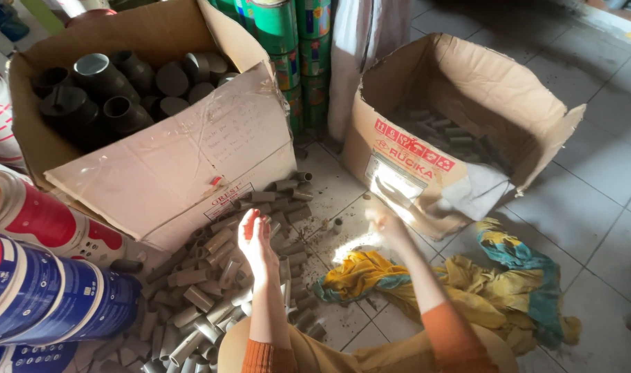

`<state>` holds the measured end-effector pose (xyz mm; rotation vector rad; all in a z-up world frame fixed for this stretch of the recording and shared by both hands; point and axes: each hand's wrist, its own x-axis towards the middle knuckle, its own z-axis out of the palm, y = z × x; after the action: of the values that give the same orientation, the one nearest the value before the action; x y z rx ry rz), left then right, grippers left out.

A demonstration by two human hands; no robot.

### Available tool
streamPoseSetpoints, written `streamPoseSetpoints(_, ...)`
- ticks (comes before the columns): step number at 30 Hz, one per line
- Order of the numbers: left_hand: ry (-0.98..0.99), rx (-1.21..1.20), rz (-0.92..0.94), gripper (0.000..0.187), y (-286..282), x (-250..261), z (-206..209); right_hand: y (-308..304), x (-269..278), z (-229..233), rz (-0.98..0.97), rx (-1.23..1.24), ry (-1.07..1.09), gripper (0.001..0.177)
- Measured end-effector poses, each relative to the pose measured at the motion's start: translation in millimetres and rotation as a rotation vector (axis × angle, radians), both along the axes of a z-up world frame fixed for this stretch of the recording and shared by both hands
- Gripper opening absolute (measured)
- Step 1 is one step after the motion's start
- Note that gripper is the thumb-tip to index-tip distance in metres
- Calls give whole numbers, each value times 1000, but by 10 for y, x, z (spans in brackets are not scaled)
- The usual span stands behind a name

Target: The person sits on the floor and wipes small cylindrical metal parts with a cloth. They pick up each part from a pile, wipe it, and place it into a cardboard box. The person repeats this process for multiple parts throughout the clip.

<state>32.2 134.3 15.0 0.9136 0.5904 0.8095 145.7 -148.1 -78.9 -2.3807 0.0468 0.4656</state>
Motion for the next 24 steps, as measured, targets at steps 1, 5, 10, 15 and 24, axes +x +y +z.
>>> streamPoseSetpoints(1, -4, 1, 5, 26, 61, 59, -51, 94, -29, -605, 5, 1, -4, 23)
streamPoseSetpoints(5, 397, 377, -57, 25, 459, 423, -380, 164, -688, -821, 474, -269, -85, 15)
streamPoseSetpoints(10, 1015, 744, -186, 30, 1094, 933, -949, 132, -1127, -168, 393, -287, 58, 9)
streamPoseSetpoints(15, 1200, 1015, -182, 27, 1233, 1232, -1298, 18, -1085, -7, 285, -277, 49, 13)
streamPoseSetpoints(24, 1091, 1036, -81, 15, 1105, 1412, -1339, -96, -1012, -439, 266, -226, -171, 10)
